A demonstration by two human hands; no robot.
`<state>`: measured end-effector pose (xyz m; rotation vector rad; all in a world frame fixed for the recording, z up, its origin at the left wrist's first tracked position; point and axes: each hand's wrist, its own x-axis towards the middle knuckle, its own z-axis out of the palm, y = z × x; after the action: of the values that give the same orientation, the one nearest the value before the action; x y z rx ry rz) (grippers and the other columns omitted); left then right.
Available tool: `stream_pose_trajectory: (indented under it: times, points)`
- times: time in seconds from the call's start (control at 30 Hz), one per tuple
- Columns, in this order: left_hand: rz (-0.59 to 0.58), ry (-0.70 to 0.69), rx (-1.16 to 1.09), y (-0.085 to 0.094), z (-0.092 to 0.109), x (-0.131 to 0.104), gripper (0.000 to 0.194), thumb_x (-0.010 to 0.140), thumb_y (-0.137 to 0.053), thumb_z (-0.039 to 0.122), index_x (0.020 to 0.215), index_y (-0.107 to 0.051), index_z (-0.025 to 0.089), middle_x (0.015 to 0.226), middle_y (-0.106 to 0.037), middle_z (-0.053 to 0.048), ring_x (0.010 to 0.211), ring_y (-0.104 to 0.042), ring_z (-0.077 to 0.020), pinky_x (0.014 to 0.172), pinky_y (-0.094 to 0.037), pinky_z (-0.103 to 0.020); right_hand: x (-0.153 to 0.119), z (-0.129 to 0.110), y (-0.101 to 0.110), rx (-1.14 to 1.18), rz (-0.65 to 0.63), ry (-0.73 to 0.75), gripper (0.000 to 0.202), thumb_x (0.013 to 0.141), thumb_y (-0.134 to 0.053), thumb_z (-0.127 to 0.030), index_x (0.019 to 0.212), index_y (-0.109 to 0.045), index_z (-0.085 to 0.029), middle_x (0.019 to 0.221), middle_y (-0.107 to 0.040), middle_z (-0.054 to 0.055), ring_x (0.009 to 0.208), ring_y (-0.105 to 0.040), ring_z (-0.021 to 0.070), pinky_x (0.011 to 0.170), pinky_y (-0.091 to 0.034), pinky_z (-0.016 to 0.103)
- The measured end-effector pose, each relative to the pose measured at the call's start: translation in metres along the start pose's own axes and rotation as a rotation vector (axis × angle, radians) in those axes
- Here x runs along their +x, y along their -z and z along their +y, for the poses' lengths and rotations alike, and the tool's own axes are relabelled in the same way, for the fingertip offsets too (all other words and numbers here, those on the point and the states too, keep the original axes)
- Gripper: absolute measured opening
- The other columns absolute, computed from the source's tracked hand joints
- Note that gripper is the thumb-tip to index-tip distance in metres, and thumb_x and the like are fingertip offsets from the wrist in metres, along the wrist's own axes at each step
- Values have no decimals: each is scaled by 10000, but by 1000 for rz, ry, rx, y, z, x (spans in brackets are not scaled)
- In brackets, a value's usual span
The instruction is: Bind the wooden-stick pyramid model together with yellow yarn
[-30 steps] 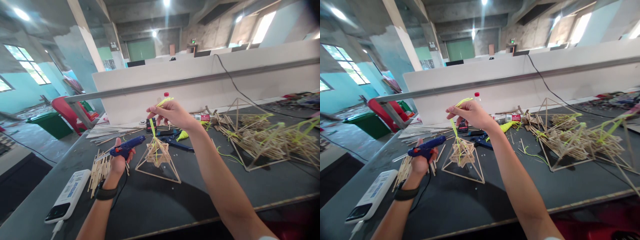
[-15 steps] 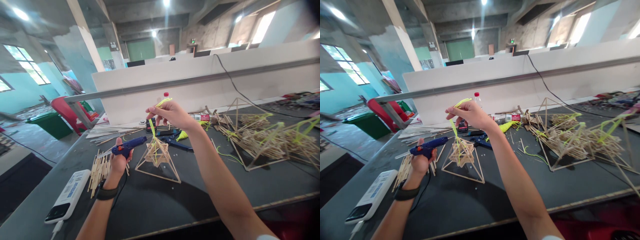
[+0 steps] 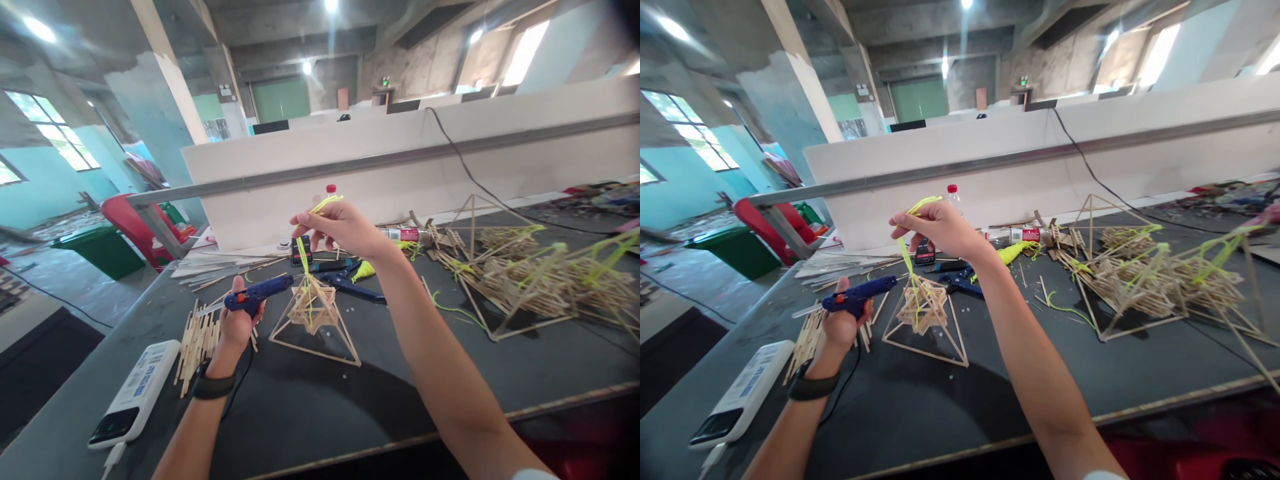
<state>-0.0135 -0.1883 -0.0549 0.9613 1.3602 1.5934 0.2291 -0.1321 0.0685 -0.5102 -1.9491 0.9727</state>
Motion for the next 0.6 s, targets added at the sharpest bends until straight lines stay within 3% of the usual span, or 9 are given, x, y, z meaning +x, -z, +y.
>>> stream_pose_trajectory:
  times: [0.43, 0.6]
  points:
    - [-150, -104, 46, 6, 1, 4, 627, 867, -430, 659, 477, -556, 185, 412, -531, -34, 306, -429, -104, 292, -289, -216, 0, 0, 0, -18, 9, -23, 446, 932, -558, -539, 924, -753, -138, 1082, -738, 110, 621, -659, 92, 443, -437, 206]
    - [-245, -170, 139, 15, 3, 9, 628, 888, -410, 625, 512, -633, 174, 458, -584, -57, 289, -396, -88, 302, -253, -224, 0, 1, 1, -3, 6, -7, 441, 936, -557, -531, 916, -760, -139, 1114, -728, 116, 623, -665, 92, 448, -441, 212]
